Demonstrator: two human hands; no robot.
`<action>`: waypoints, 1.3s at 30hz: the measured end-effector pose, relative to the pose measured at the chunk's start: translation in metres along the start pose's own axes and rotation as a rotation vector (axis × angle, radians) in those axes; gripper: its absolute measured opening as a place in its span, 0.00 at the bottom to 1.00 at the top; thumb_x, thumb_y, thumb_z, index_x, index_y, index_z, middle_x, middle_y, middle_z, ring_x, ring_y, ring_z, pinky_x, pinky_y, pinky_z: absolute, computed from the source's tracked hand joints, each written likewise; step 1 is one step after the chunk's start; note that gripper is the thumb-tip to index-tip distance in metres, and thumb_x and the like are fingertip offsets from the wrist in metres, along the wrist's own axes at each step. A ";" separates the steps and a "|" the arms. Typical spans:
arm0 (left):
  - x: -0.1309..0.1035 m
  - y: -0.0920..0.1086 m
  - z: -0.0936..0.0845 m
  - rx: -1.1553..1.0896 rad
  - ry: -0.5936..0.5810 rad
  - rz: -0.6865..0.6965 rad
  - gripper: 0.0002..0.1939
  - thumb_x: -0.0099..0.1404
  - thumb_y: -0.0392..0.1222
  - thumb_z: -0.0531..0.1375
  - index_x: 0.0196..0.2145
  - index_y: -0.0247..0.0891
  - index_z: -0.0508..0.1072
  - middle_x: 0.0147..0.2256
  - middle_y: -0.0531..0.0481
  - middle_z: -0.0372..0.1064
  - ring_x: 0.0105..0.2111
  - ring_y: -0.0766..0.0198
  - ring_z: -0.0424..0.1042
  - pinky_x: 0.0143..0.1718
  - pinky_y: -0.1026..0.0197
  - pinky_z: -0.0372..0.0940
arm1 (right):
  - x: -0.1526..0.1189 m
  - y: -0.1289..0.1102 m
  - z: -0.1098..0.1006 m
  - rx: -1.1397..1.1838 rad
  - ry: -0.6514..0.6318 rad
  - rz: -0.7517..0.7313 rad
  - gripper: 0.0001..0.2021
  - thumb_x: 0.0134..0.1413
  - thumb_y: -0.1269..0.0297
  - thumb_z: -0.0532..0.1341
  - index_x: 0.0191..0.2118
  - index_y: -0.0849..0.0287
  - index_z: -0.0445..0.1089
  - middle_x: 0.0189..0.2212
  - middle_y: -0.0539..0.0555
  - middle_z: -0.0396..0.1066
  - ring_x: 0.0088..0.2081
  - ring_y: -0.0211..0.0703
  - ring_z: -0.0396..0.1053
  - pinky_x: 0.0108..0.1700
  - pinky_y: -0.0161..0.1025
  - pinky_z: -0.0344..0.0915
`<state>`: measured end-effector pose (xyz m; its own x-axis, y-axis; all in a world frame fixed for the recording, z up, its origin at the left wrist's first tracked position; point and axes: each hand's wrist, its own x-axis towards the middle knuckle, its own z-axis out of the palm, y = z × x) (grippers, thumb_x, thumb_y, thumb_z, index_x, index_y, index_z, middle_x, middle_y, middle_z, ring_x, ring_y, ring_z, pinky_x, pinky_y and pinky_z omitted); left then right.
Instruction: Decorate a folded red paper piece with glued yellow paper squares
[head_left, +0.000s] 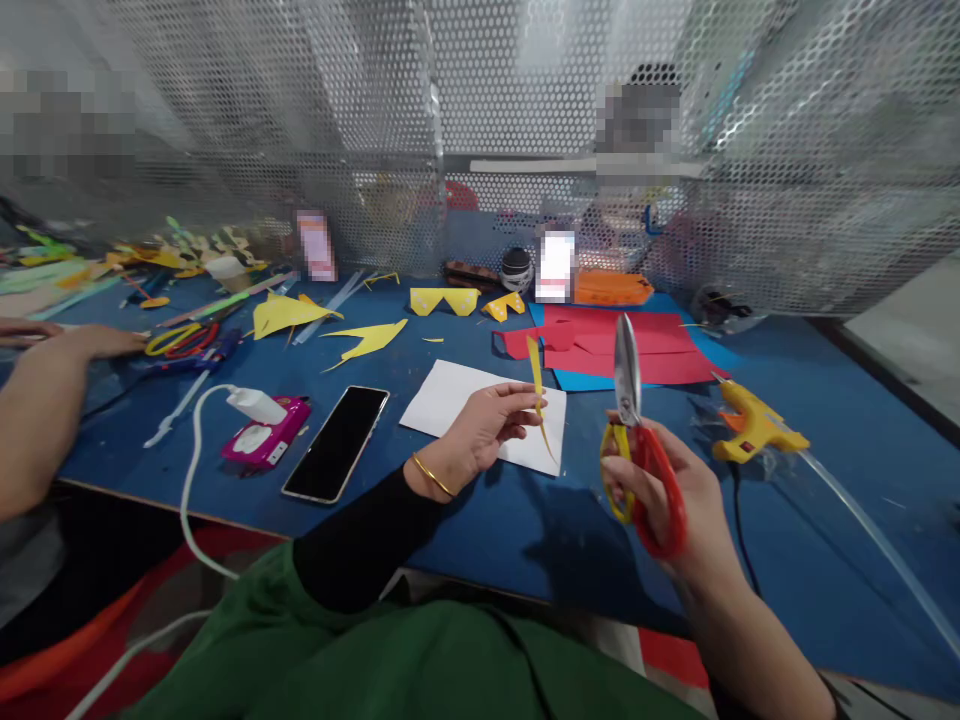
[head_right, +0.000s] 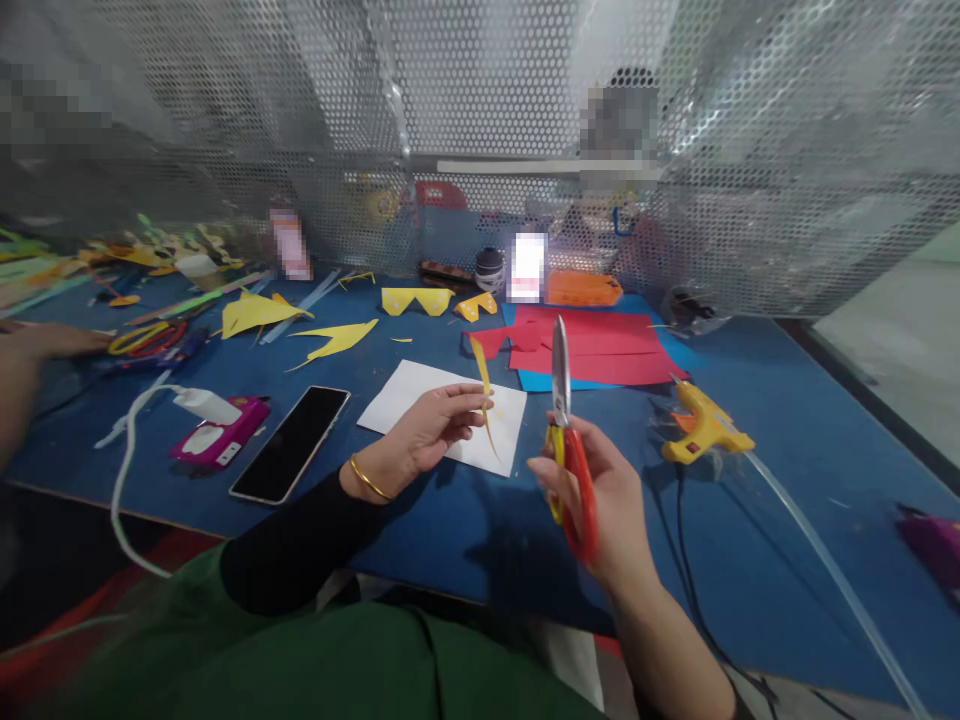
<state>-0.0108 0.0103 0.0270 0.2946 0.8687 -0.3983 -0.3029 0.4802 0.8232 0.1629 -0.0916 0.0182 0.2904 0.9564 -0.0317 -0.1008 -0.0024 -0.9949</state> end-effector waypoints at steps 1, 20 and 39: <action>-0.001 -0.004 0.001 0.006 -0.007 -0.009 0.05 0.58 0.29 0.67 0.33 0.33 0.76 0.30 0.48 0.78 0.22 0.72 0.72 0.19 0.70 0.55 | 0.005 -0.001 0.006 -0.006 0.020 -0.015 0.29 0.35 0.58 0.77 0.48 0.56 0.73 0.27 0.46 0.71 0.22 0.35 0.65 0.21 0.34 0.64; -0.005 -0.020 0.007 0.149 -0.012 0.027 0.04 0.59 0.34 0.67 0.27 0.35 0.75 0.28 0.51 0.74 0.20 0.74 0.68 0.18 0.69 0.51 | 0.011 0.006 0.025 -0.052 -0.057 0.089 0.25 0.41 0.55 0.74 0.45 0.55 0.69 0.29 0.47 0.72 0.25 0.38 0.70 0.29 0.39 0.71; 0.004 -0.005 -0.005 0.122 0.026 0.126 0.04 0.59 0.33 0.68 0.29 0.35 0.75 0.26 0.52 0.74 0.24 0.70 0.73 0.29 0.65 0.66 | -0.001 0.008 0.015 -0.197 -0.145 -0.101 0.18 0.48 0.60 0.70 0.46 0.54 0.70 0.29 0.46 0.70 0.25 0.35 0.68 0.27 0.35 0.69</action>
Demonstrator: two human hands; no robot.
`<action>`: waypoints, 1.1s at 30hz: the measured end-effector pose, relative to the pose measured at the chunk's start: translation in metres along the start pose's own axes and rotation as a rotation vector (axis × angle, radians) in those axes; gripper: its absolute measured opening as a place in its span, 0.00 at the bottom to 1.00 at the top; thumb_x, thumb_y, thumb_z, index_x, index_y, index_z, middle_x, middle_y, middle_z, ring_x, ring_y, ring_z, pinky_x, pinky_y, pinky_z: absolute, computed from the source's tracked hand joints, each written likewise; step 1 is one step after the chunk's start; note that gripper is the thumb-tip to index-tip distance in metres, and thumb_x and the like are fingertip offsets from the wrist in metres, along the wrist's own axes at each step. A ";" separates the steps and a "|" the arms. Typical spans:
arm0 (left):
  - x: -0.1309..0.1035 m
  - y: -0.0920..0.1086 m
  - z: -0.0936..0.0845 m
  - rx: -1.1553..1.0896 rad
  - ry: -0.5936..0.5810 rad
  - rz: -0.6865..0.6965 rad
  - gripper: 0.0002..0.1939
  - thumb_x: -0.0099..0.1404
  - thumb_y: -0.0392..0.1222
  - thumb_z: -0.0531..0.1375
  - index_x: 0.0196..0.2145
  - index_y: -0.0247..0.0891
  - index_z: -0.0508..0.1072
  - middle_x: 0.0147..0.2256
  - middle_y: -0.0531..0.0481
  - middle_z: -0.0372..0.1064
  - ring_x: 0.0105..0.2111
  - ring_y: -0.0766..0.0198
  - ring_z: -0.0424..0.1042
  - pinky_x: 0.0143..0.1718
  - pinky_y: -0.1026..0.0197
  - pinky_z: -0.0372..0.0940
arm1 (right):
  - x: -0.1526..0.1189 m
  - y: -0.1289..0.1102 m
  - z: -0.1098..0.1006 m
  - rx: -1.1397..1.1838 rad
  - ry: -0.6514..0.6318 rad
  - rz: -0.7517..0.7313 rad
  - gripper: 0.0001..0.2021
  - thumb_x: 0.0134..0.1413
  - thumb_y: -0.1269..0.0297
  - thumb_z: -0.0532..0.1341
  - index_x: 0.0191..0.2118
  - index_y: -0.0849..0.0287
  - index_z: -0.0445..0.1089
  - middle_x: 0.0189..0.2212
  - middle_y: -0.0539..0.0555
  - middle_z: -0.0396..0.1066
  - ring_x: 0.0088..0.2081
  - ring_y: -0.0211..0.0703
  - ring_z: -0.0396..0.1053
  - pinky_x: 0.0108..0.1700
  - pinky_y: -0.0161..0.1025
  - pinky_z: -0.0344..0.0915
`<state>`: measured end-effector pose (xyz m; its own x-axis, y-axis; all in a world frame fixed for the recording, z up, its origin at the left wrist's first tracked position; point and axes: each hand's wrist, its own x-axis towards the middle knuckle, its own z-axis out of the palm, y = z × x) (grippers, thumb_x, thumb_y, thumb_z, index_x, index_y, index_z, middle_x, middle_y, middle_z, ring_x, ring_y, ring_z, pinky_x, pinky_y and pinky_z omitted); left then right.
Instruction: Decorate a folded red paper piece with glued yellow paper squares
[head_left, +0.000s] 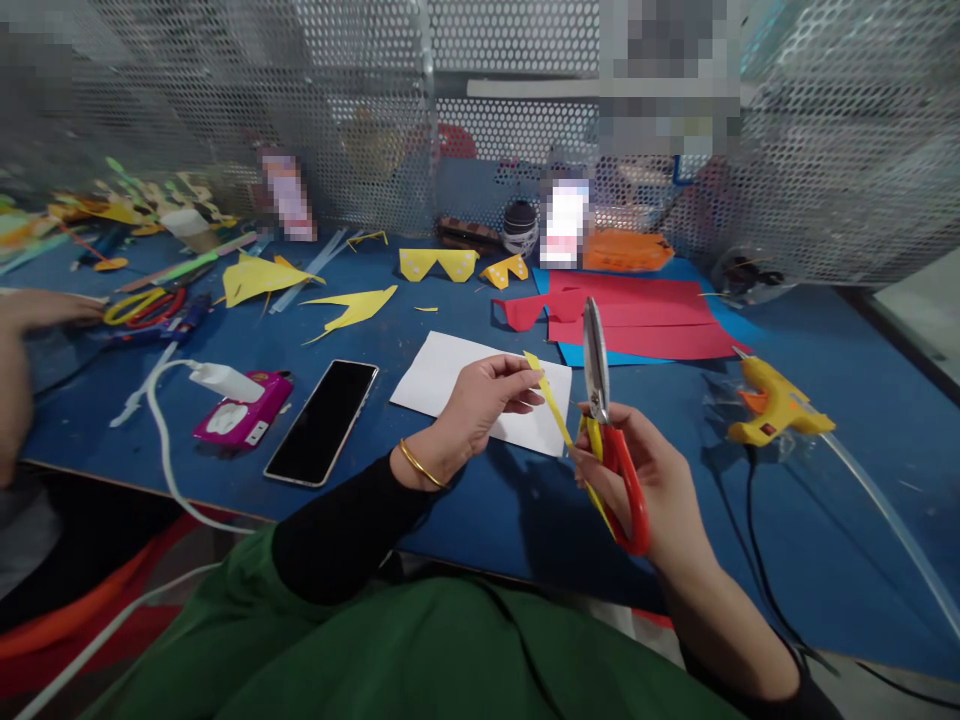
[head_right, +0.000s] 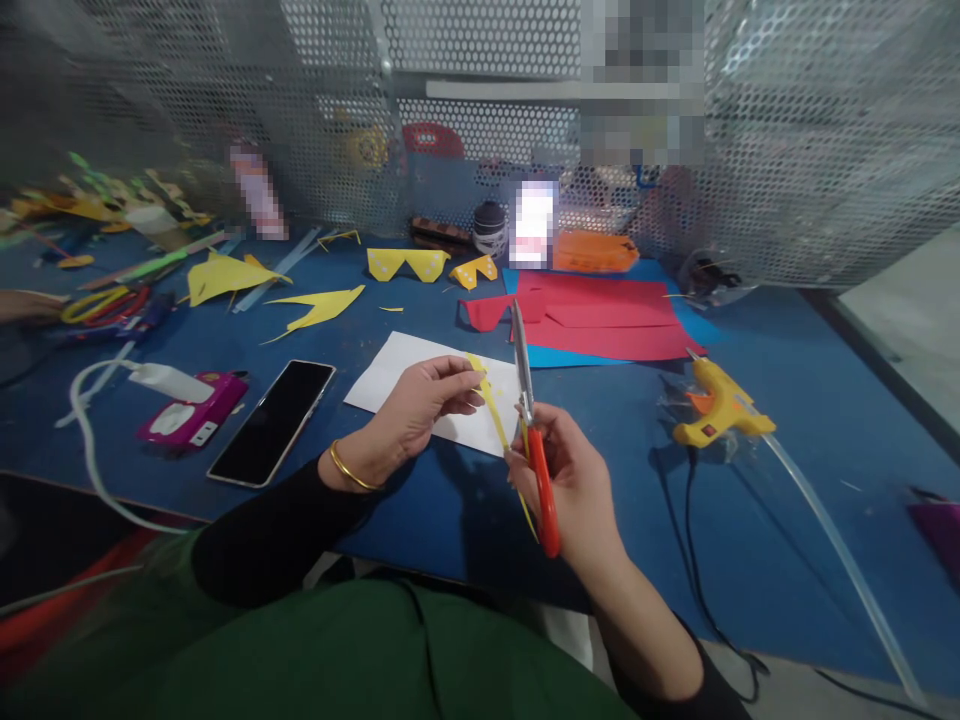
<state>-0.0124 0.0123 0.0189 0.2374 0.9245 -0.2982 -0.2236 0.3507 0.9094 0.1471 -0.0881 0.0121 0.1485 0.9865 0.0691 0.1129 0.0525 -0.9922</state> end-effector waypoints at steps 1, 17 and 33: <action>0.000 0.001 -0.001 -0.004 -0.002 0.005 0.04 0.59 0.34 0.68 0.29 0.35 0.76 0.27 0.52 0.75 0.24 0.70 0.73 0.29 0.65 0.67 | -0.001 0.000 -0.002 -0.028 0.020 -0.006 0.19 0.48 0.59 0.71 0.46 0.54 0.70 0.28 0.46 0.70 0.25 0.36 0.68 0.27 0.35 0.69; -0.008 0.001 0.006 -0.033 -0.063 0.067 0.02 0.58 0.37 0.68 0.29 0.37 0.78 0.29 0.52 0.75 0.26 0.70 0.70 0.29 0.65 0.62 | -0.014 0.015 -0.043 -0.561 -0.043 -0.192 0.25 0.54 0.48 0.68 0.56 0.52 0.73 0.36 0.52 0.71 0.32 0.41 0.69 0.36 0.37 0.71; -0.007 -0.005 0.007 -0.049 -0.145 0.131 0.08 0.55 0.37 0.70 0.28 0.37 0.73 0.27 0.53 0.74 0.28 0.68 0.74 0.30 0.65 0.62 | -0.022 0.008 -0.040 -0.746 -0.012 -0.260 0.22 0.59 0.52 0.65 0.57 0.54 0.72 0.33 0.50 0.69 0.28 0.38 0.68 0.31 0.36 0.68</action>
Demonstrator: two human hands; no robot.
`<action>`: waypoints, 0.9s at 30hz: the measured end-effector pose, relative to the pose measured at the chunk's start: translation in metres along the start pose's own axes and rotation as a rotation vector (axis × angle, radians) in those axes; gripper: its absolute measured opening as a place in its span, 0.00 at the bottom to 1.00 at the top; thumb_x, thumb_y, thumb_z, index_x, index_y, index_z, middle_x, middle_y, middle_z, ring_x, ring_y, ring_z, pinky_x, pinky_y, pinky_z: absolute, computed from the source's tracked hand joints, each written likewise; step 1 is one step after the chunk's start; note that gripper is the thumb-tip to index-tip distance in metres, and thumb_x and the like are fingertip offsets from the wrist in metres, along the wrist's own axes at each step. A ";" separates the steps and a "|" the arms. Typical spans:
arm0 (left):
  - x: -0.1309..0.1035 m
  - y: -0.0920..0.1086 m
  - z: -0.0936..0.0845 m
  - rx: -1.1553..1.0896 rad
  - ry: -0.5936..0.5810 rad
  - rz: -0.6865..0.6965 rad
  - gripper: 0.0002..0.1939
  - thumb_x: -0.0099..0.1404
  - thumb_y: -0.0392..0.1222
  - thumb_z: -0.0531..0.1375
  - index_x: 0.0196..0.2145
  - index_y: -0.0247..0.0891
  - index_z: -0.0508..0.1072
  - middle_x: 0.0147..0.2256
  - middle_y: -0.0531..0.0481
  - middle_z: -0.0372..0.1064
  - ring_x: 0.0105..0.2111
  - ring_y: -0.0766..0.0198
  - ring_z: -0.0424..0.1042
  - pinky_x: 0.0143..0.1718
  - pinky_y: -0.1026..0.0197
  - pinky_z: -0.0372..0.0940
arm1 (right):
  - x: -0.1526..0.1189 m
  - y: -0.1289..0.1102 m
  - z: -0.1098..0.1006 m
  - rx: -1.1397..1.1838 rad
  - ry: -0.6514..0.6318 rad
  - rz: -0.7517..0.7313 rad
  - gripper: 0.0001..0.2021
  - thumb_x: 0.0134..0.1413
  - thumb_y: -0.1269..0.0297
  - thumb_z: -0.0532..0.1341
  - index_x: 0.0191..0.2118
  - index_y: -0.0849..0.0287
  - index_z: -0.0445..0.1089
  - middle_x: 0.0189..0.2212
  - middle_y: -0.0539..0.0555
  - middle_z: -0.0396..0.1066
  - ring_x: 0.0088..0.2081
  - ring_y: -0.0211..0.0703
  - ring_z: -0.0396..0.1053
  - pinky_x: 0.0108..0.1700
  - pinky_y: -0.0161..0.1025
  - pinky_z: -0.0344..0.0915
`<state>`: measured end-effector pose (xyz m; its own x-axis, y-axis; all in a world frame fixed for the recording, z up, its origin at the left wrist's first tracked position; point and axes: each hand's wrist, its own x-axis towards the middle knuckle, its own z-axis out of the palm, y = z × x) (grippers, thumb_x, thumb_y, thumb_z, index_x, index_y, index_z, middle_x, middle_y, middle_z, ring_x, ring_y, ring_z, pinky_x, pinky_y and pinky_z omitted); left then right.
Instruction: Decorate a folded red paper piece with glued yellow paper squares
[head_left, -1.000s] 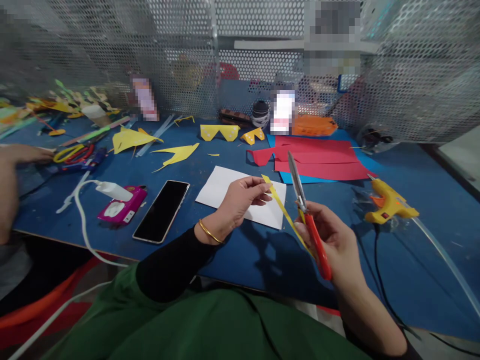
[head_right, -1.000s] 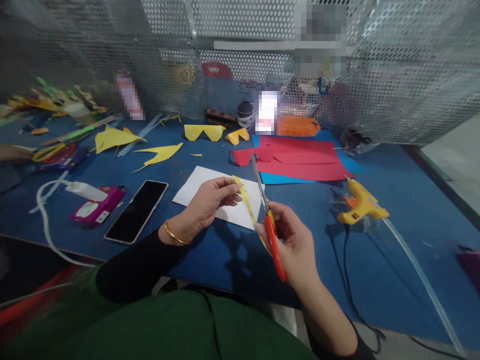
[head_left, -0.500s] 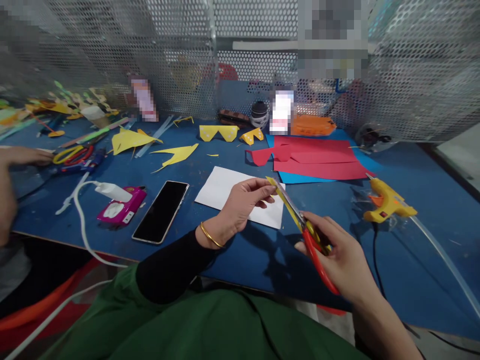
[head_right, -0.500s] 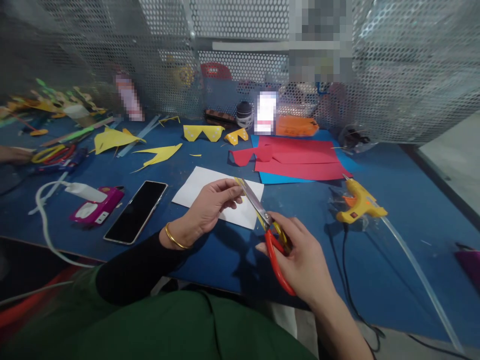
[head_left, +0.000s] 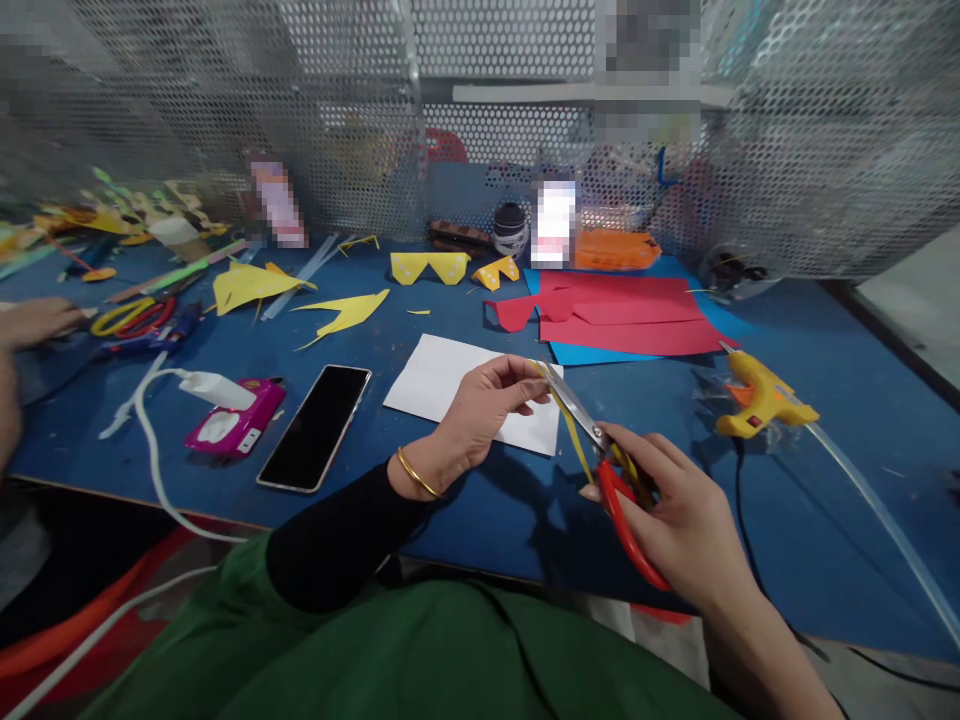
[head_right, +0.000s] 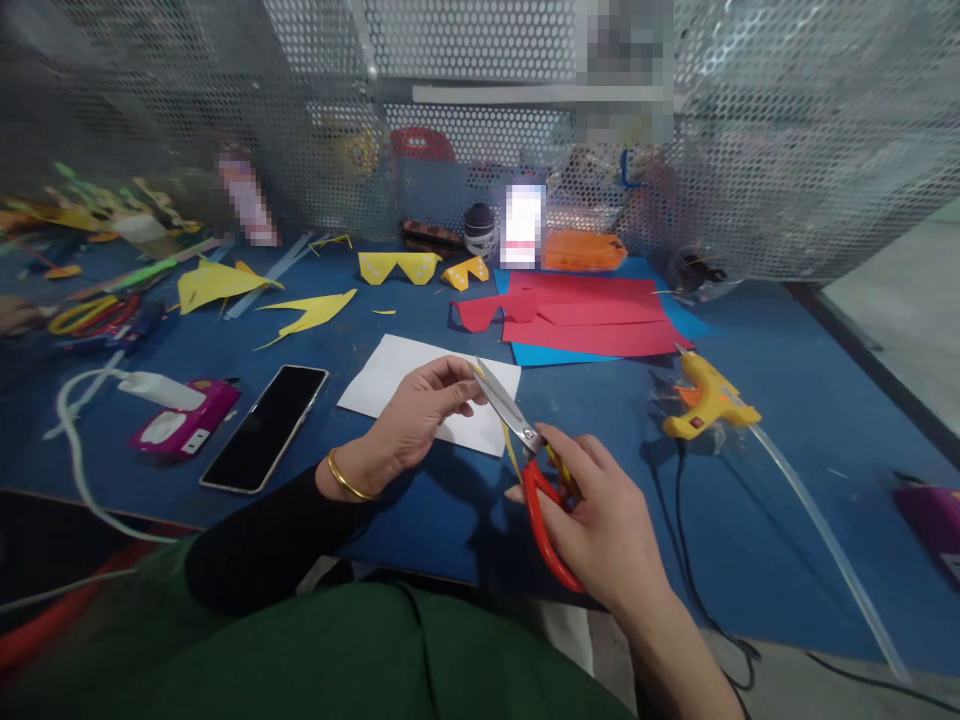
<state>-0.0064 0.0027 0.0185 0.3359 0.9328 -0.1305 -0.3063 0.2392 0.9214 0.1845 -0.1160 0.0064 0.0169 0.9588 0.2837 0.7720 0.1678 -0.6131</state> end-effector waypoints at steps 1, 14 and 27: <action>0.000 -0.001 0.000 -0.018 -0.007 -0.004 0.09 0.54 0.38 0.70 0.28 0.37 0.73 0.27 0.53 0.74 0.29 0.68 0.74 0.30 0.65 0.62 | -0.001 0.000 0.000 -0.009 0.005 -0.013 0.22 0.59 0.53 0.65 0.57 0.54 0.72 0.33 0.50 0.68 0.28 0.38 0.68 0.31 0.35 0.68; 0.002 -0.006 -0.004 -0.155 -0.083 -0.180 0.12 0.52 0.39 0.74 0.29 0.35 0.76 0.29 0.53 0.73 0.30 0.69 0.72 0.31 0.66 0.61 | -0.006 -0.002 0.006 -0.013 0.043 -0.065 0.22 0.61 0.57 0.64 0.59 0.58 0.71 0.33 0.49 0.67 0.28 0.36 0.69 0.31 0.34 0.68; 0.003 -0.008 -0.005 -0.189 -0.098 -0.186 0.13 0.51 0.40 0.75 0.30 0.35 0.76 0.29 0.54 0.73 0.30 0.69 0.72 0.31 0.66 0.60 | -0.006 -0.004 0.012 -0.063 0.068 -0.078 0.24 0.63 0.54 0.62 0.58 0.62 0.71 0.30 0.48 0.65 0.26 0.35 0.66 0.29 0.33 0.67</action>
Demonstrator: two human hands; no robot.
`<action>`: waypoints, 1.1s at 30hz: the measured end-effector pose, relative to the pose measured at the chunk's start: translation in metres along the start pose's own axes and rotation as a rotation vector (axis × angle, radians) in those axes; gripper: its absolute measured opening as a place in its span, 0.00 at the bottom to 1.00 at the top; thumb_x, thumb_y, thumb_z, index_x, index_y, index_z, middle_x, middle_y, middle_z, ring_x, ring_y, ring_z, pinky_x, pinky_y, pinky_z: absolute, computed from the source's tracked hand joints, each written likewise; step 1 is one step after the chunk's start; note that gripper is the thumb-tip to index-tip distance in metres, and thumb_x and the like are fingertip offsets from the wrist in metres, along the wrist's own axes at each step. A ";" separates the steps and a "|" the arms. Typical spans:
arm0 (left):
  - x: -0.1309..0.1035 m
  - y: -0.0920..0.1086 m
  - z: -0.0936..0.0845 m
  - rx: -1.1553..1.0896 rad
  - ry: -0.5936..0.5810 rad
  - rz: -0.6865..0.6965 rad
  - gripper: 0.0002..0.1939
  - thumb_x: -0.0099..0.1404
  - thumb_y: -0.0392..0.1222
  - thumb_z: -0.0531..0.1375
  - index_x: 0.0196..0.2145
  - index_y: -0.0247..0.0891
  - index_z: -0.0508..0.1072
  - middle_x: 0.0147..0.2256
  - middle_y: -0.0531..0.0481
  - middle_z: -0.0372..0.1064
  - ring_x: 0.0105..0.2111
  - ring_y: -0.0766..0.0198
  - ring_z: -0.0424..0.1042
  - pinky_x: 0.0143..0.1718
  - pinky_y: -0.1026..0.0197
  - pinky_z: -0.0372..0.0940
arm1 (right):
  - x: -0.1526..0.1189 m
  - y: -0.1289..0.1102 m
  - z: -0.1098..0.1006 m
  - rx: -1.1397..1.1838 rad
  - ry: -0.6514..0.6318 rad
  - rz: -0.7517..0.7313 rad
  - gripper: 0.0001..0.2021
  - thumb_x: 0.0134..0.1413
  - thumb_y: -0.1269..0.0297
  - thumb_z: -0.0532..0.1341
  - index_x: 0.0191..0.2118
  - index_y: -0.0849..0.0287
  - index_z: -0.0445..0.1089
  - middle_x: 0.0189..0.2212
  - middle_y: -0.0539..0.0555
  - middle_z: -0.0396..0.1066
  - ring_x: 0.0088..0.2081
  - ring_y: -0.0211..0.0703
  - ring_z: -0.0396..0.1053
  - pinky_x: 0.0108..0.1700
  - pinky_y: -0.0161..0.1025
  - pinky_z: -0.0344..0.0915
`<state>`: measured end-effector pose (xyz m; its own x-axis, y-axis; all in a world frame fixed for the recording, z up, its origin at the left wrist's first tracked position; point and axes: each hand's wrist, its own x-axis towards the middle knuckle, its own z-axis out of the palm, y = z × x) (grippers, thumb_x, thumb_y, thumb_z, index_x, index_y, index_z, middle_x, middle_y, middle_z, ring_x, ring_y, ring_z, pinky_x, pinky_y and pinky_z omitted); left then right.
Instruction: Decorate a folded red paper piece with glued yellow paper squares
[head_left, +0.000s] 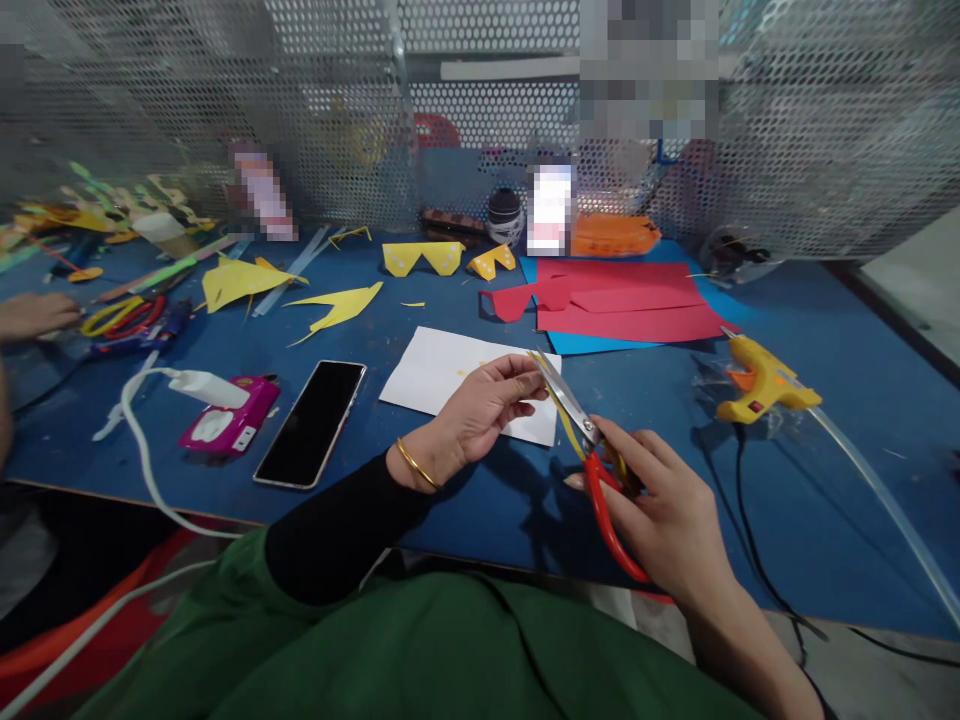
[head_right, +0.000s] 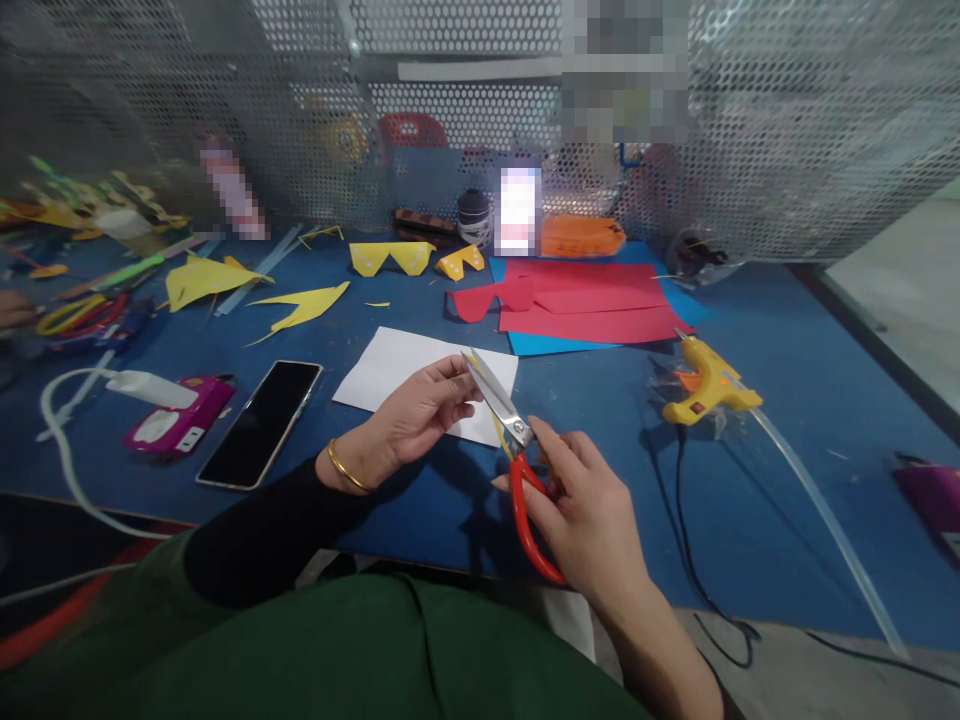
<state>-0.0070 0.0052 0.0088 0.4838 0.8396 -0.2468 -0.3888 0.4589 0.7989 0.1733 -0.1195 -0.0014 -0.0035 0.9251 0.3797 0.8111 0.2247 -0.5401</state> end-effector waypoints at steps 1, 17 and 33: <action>0.000 0.000 0.000 -0.003 0.002 0.000 0.14 0.51 0.41 0.76 0.30 0.35 0.76 0.29 0.54 0.73 0.30 0.70 0.72 0.31 0.66 0.60 | 0.000 0.000 0.000 -0.008 0.001 0.000 0.23 0.63 0.53 0.62 0.58 0.62 0.72 0.30 0.48 0.65 0.26 0.35 0.66 0.29 0.33 0.67; 0.001 -0.001 0.000 0.013 0.011 -0.020 0.12 0.53 0.39 0.74 0.31 0.35 0.76 0.29 0.53 0.72 0.29 0.70 0.71 0.31 0.66 0.59 | -0.003 0.001 -0.002 -0.104 0.013 0.008 0.25 0.64 0.46 0.60 0.57 0.60 0.73 0.31 0.50 0.68 0.25 0.35 0.67 0.28 0.33 0.67; 0.000 0.000 0.002 0.072 0.042 -0.054 0.10 0.53 0.37 0.73 0.30 0.35 0.76 0.28 0.53 0.71 0.28 0.70 0.70 0.30 0.66 0.59 | -0.004 0.000 -0.002 -0.024 -0.011 0.107 0.22 0.64 0.48 0.59 0.54 0.57 0.75 0.28 0.50 0.69 0.25 0.37 0.68 0.27 0.34 0.67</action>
<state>-0.0056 0.0047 0.0094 0.4688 0.8264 -0.3119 -0.3048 0.4828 0.8210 0.1746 -0.1242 -0.0014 0.0773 0.9468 0.3124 0.8211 0.1173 -0.5586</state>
